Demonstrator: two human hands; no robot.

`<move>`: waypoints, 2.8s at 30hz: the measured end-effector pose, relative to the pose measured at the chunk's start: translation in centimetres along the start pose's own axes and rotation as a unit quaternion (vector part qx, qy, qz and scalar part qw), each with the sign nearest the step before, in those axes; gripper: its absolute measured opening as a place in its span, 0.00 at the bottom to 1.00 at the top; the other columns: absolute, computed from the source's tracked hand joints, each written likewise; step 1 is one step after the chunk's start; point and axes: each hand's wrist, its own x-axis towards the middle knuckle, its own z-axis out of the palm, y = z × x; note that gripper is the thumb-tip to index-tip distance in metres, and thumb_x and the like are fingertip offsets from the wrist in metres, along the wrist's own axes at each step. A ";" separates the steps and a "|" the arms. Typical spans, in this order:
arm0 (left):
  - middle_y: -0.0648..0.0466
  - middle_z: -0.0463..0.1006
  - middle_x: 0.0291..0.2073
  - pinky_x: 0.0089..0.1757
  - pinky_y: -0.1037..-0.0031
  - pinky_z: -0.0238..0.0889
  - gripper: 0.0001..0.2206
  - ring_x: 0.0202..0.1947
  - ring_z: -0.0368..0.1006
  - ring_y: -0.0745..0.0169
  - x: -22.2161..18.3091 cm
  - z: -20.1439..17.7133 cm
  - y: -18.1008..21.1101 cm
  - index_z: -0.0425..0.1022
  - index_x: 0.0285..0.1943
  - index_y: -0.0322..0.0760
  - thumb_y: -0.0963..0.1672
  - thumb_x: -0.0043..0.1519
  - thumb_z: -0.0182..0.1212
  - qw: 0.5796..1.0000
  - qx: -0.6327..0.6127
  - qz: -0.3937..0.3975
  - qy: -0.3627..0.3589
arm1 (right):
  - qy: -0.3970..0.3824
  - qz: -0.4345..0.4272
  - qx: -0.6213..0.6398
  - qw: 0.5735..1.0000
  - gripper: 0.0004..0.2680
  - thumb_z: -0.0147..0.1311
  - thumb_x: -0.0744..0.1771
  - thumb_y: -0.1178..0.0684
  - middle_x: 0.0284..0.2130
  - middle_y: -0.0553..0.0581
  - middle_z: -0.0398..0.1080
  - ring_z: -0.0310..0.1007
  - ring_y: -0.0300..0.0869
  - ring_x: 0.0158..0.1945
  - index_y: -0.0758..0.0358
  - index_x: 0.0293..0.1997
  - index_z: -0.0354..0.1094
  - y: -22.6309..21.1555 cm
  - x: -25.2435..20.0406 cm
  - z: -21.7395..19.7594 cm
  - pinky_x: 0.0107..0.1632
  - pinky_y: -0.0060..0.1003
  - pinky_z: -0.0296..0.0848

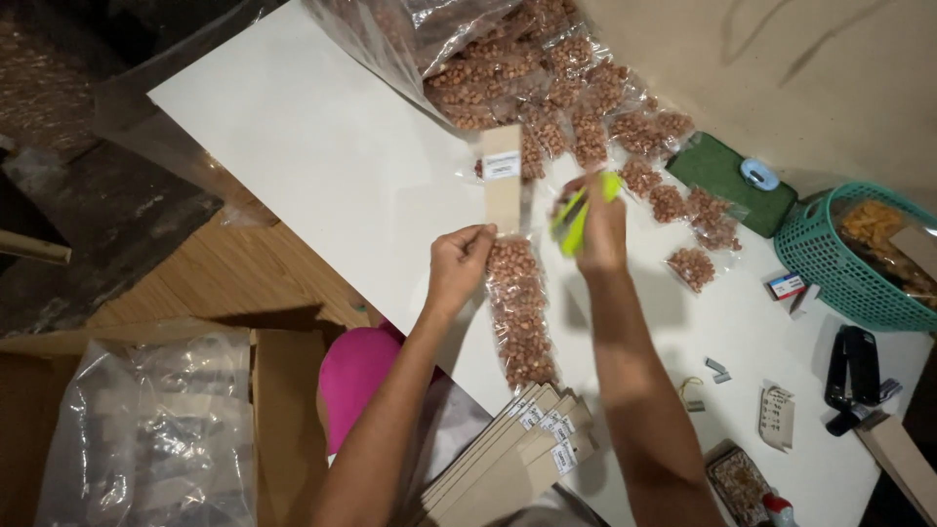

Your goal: Stapling small plastic bags containing nuts onto cardboard display strips for retail packaging.

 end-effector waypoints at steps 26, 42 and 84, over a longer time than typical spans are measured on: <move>0.54 0.79 0.26 0.34 0.69 0.66 0.11 0.30 0.72 0.62 3.9 -3.5 -13.0 0.85 0.36 0.41 0.48 0.63 0.60 0.970 -0.058 -0.181 0.153 | -0.113 -0.193 -0.603 0.766 0.17 0.61 0.62 0.51 0.52 0.60 0.69 0.71 0.58 0.59 0.49 0.57 0.71 8.3 10.8 10.9 0.61 0.52 0.71; 0.65 0.63 0.21 0.29 0.81 0.57 0.12 0.25 0.63 0.73 4.2 -3.1 -5.7 0.81 0.39 0.41 0.46 0.50 0.77 0.983 -0.112 -0.115 0.090 | -0.445 -0.050 -0.279 0.850 0.09 0.69 0.60 0.55 0.28 0.48 0.73 0.72 0.35 0.31 0.62 0.39 0.74 -2.0 0.9 3.7 0.35 0.27 0.73; 0.44 0.83 0.29 0.41 0.57 0.71 0.11 0.35 0.80 0.52 5.0 -3.8 -7.2 0.85 0.43 0.41 0.48 0.67 0.58 0.994 0.096 -0.001 0.057 | -0.062 -0.083 -0.107 0.989 0.15 0.72 0.60 0.47 0.33 0.53 0.77 0.78 0.40 0.31 0.60 0.43 0.72 8.5 10.4 7.0 0.30 0.39 0.84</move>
